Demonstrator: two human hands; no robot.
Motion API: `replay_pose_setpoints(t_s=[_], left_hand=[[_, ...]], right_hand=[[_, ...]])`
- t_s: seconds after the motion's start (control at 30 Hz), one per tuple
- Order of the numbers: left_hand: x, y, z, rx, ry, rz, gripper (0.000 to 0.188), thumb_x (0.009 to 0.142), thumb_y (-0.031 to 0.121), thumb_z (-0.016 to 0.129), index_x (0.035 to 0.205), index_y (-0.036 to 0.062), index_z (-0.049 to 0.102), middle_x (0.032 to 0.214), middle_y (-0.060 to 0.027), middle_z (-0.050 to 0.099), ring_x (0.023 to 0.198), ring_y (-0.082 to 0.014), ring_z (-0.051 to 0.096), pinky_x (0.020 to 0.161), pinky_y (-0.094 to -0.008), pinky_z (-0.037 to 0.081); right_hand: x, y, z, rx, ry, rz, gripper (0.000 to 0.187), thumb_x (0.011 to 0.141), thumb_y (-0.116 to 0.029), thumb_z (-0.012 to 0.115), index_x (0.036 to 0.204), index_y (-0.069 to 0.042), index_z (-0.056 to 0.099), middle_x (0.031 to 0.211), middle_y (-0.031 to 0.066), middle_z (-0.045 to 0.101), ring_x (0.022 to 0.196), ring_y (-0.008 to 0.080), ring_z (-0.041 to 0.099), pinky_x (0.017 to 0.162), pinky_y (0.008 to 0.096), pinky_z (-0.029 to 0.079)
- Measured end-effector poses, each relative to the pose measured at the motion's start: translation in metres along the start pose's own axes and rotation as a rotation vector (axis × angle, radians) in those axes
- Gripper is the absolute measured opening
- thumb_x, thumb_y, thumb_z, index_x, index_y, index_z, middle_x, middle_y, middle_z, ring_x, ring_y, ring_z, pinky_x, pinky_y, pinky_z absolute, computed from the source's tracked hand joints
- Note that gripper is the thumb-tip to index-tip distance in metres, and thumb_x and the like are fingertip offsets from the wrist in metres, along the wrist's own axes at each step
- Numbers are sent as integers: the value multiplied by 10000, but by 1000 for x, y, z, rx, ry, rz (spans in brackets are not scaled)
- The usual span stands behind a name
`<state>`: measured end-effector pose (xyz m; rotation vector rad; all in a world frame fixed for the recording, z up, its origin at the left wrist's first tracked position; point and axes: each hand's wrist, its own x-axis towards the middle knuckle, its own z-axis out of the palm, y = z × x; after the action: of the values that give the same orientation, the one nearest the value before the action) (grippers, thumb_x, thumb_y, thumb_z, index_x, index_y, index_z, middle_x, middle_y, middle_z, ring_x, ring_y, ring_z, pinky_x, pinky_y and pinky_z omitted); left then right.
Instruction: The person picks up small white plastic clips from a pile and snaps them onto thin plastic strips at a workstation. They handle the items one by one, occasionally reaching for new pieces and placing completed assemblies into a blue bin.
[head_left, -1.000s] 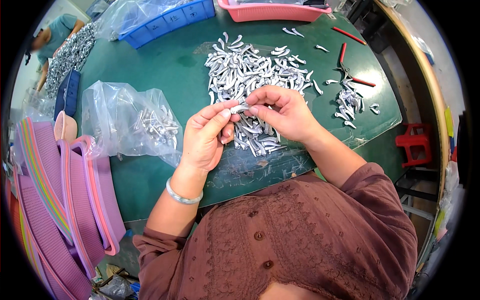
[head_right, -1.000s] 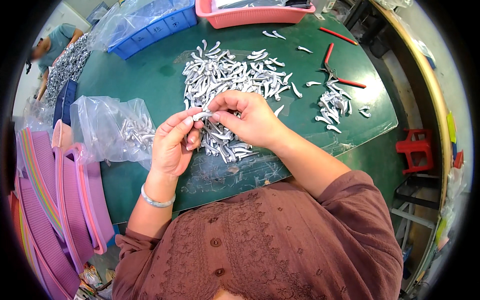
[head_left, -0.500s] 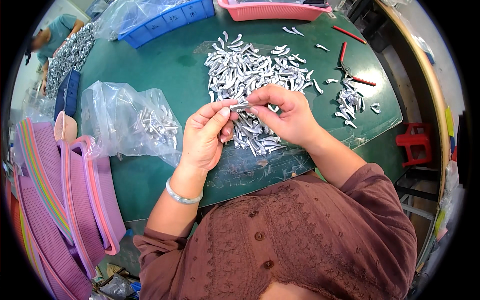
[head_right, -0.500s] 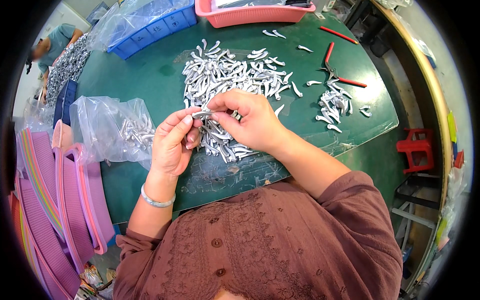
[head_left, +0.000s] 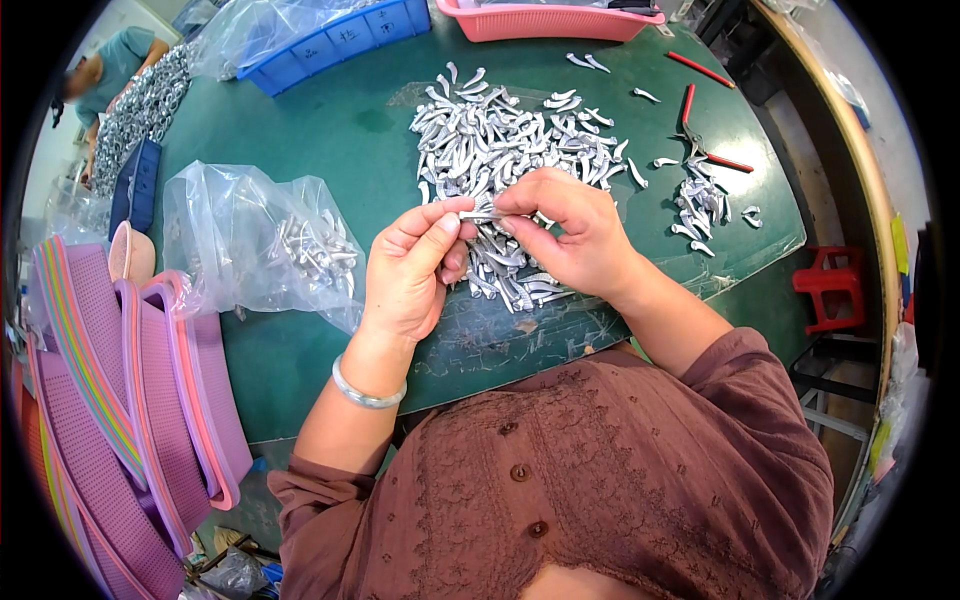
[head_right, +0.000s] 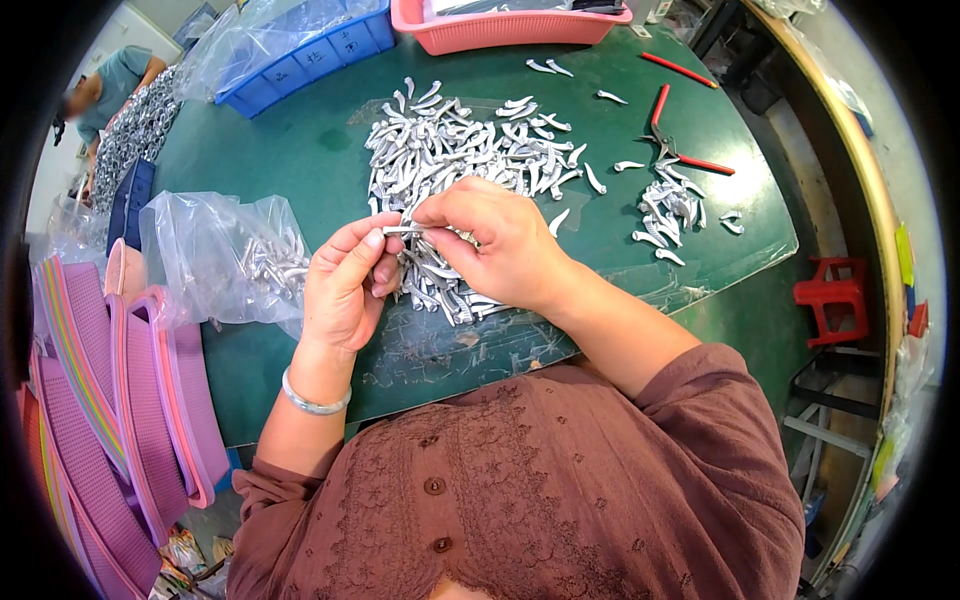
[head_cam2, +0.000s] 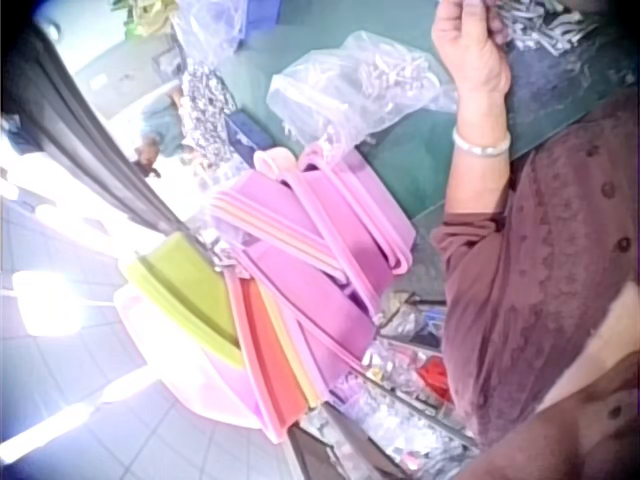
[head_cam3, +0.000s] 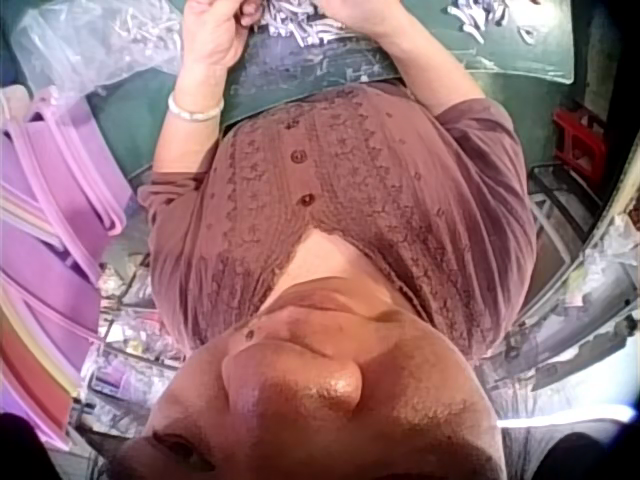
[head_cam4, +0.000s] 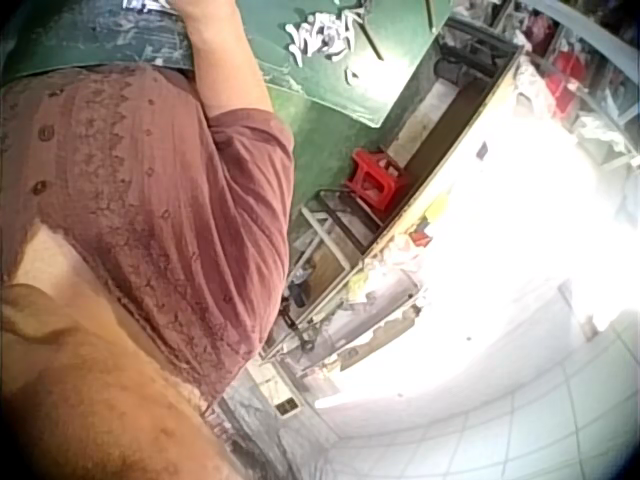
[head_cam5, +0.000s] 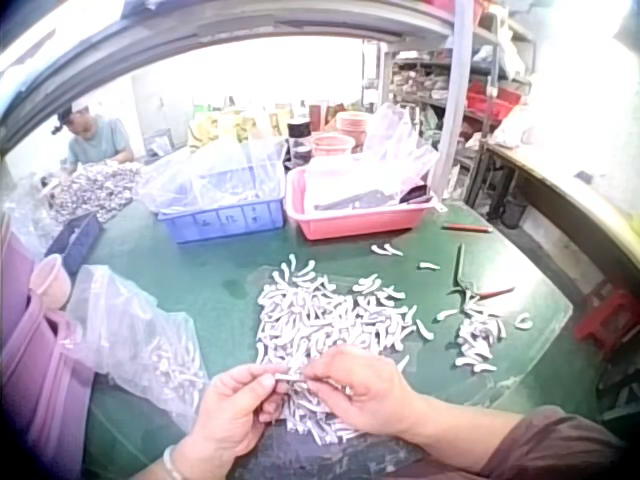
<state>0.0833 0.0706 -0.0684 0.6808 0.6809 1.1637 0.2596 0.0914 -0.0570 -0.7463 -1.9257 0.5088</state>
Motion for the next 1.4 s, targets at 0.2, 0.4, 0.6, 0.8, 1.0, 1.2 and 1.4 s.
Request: replay_pose_setpoints(t_s=[0.2, 0.4, 0.6, 0.8, 1.0, 1.2, 1.4], left_hand=[[0, 0, -2, -5, -1, -1, 182, 838, 69, 499, 988, 1, 575, 757, -37, 581, 553, -53, 429, 475, -165, 329], [-1, 0, -2, -10, -4, 8, 192, 840, 75, 496, 1000, -2, 571, 773, -44, 586, 563, -54, 432, 482, -170, 336], [-1, 0, 0, -11, -22, 25, 197, 837, 68, 499, 1007, 0, 570, 778, -44, 586, 569, -52, 431, 483, -174, 338], [0, -2, 0, 77, 3, 84, 196, 832, 57, 506, 1009, 8, 574, 763, -33, 584, 563, -45, 439, 486, -172, 351], [0, -3, 1, 259, 60, 124, 194, 838, 71, 505, 1012, 26, 580, 757, -13, 582, 565, -30, 446, 498, -156, 363], [0, -4, 0, 415, 53, 196, 209, 845, 76, 481, 1025, 15, 569, 774, -19, 582, 578, -33, 435, 499, -151, 337], [1, -4, -3, 548, 51, 273, 188, 846, 72, 478, 990, 10, 582, 750, -11, 577, 574, -30, 438, 503, -149, 342]], right_hand=[[-1, -1, 1, 16, -22, 34, 175, 662, 14, 612, 827, -36, 581, 707, 82, 564, 631, 214, 561, 541, 279, 447], [-3, -3, 4, 54, -50, 83, 171, 671, 6, 614, 834, -30, 577, 713, 88, 573, 641, 221, 574, 559, 280, 456], [-4, -5, 6, 102, -41, 120, 166, 676, 7, 613, 834, -26, 575, 722, 88, 578, 654, 224, 583, 573, 280, 460], [-2, -9, 3, 58, -101, 112, 172, 678, 51, 602, 841, 7, 571, 746, 84, 571, 683, 176, 583, 610, 247, 455], [-2, -10, 3, 19, -124, 112, 182, 667, 46, 609, 840, 1, 575, 744, 88, 573, 679, 187, 580, 608, 256, 455], [-3, -8, 6, 30, -78, 85, 186, 660, 1, 611, 833, -52, 571, 699, 72, 563, 654, 231, 547, 565, 307, 435], [-2, -9, 3, 9, -129, 68, 180, 662, 45, 612, 832, -1, 578, 751, 91, 578, 675, 199, 579, 599, 267, 455]])
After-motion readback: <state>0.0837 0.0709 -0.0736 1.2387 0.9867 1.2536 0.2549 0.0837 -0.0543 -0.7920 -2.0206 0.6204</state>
